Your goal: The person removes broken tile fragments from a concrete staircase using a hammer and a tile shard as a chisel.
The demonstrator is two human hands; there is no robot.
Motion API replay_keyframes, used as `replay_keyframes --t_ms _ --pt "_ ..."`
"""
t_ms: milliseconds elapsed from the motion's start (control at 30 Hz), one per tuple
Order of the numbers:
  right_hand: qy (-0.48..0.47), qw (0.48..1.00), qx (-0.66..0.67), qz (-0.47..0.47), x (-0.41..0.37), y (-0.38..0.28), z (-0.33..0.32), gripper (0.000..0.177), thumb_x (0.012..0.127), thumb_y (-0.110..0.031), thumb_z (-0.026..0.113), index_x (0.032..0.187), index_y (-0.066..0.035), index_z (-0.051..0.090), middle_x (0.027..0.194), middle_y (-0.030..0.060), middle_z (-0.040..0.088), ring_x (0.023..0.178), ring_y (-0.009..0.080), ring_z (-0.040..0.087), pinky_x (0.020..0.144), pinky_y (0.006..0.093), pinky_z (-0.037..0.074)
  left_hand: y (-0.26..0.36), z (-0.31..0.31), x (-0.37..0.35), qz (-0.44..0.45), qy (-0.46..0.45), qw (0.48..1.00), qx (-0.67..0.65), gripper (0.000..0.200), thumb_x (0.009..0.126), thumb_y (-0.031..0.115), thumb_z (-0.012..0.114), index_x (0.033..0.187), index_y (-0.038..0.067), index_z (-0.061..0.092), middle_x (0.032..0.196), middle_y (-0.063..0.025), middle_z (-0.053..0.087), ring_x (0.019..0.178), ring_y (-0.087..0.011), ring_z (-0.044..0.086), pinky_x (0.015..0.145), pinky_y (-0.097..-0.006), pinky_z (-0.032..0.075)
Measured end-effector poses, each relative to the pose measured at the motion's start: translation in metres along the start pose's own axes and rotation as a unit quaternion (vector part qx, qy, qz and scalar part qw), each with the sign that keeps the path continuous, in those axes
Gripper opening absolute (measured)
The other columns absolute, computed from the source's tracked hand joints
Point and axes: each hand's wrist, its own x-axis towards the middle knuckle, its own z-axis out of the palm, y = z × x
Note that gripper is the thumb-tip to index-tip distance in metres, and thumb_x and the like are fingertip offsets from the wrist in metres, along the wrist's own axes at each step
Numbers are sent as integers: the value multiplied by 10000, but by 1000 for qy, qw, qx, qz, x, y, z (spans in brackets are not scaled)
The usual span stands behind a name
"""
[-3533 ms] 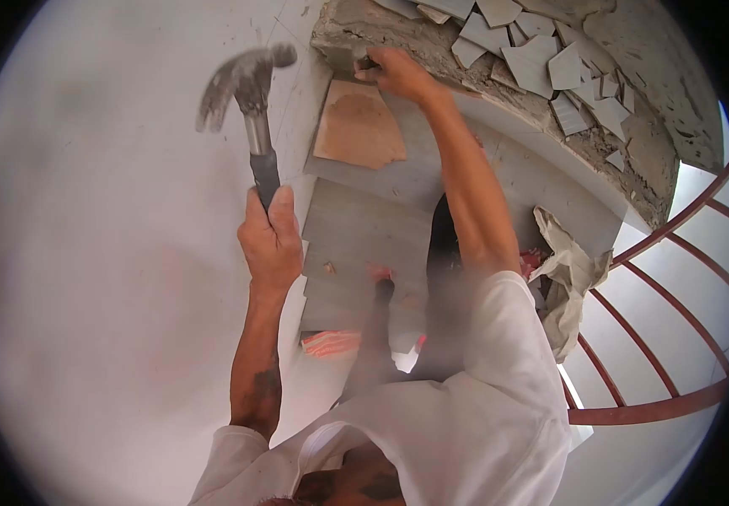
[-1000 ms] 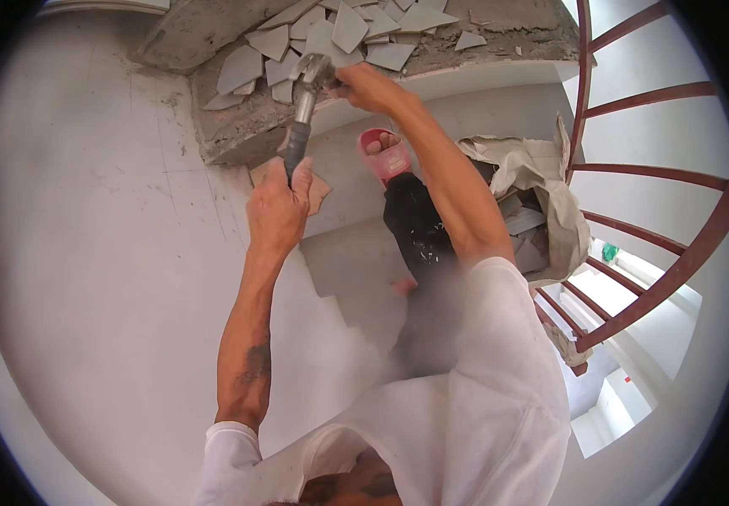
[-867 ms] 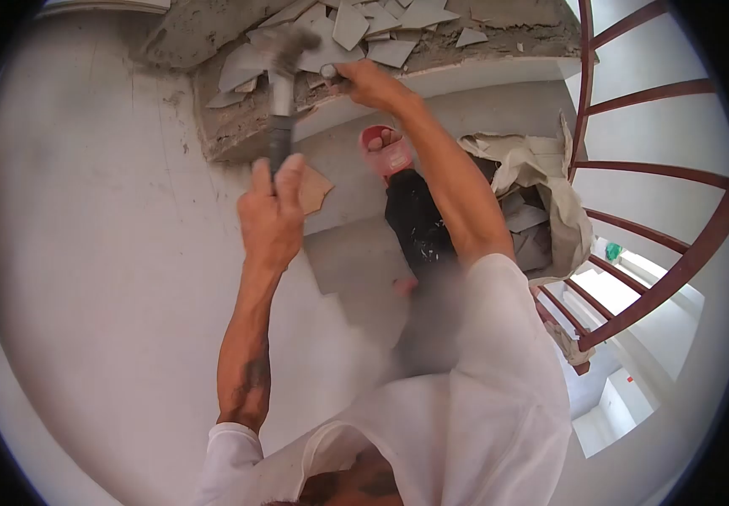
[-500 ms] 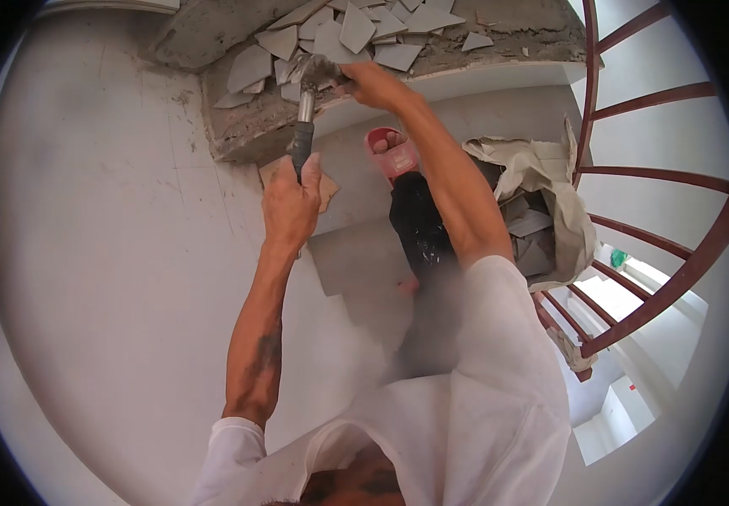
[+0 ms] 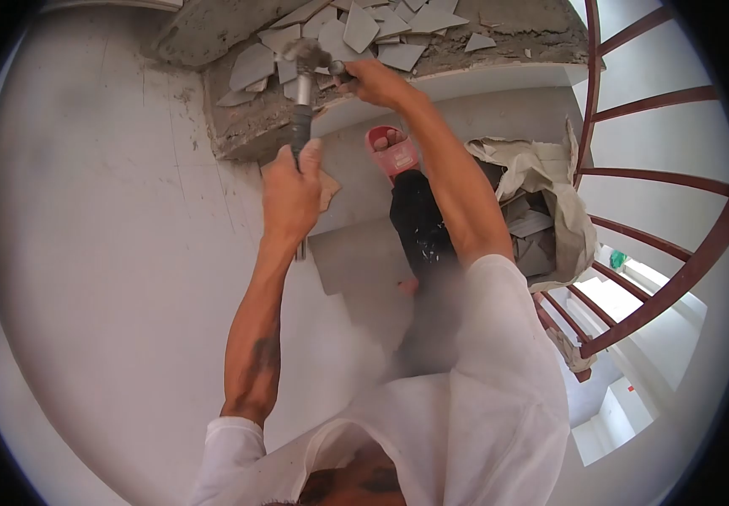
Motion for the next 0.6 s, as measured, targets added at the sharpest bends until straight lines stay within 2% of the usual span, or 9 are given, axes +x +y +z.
replay_keyframes --t_ms 100,200,267,333,367,433,467,500,600 --pt "-10 998 60 -3 -1 -12 -5 172 843 -89 671 996 -22 633 889 195 651 781 316 569 738 386 453 33 -34 -13 9 63 997 -48 283 932 227 592 874 -39 515 631 -149 577 584 -256 566 569 -353 449" --pt "-19 998 47 28 -3 -18 -8 227 800 128 526 978 12 607 860 100 676 862 172 637 776 292 476 50 -41 -29 139 181 923 -310 253 926 191 599 848 -27 497 605 -59 541 553 -159 525 522 -323 415" --pt "-21 999 35 23 -4 -14 -3 214 808 124 537 978 11 604 849 96 674 834 169 621 760 292 472 33 -20 -15 243 202 891 -327 219 921 154 596 851 -24 489 604 -15 522 553 -110 499 502 -306 398" --pt "-22 999 13 20 -2 -15 -7 174 823 55 580 985 -2 613 855 124 665 807 212 599 748 317 467 -6 6 -10 194 164 934 -252 235 930 185 582 879 -30 503 582 -62 555 518 -174 549 492 -354 427" --pt "-25 999 1 20 -3 -18 -8 158 834 -13 618 992 -15 623 866 154 656 793 257 585 744 341 463 -14 11 -8 155 128 971 -132 257 934 213 576 889 -32 511 584 -94 564 529 -216 568 505 -378 437" --pt "-24 1000 -1 19 0 -15 -9 165 846 -84 653 1000 -27 634 877 184 646 782 304 570 742 366 460 -20 19 0 71 49 990 109 309 943 270 564 911 -36 527 588 -158 583 550 -300 607 529 -428 456" --pt "-20 1000 12 21 0 -7 -5 167 847 -88 651 1002 -26 635 877 184 646 784 305 570 744 367 460 -6 9 -1 34 33 998 47 394 948 357 541 944 -37 542 612 -230 580 591 -402 604 565 -486 461" --pt "-16 999 27 22 0 3 1 168 849 -92 649 1003 -25 636 877 184 645 786 307 570 746 367 461 5 -3 -1 37 43 998 16 367 944 330 551 939 -36 538 613 -213 585 580 -376 607 559 -470 464" --pt "-1 1000 15 -15 -3 -4 -3 148 835 51 608 969 -11 601 830 126 663 772 170 579 749 306 468 30 -24 -15 59 97 986 -118 283 928 243 581 926 -34 525 621 -162 593 560 -295 609 543 -417 465"
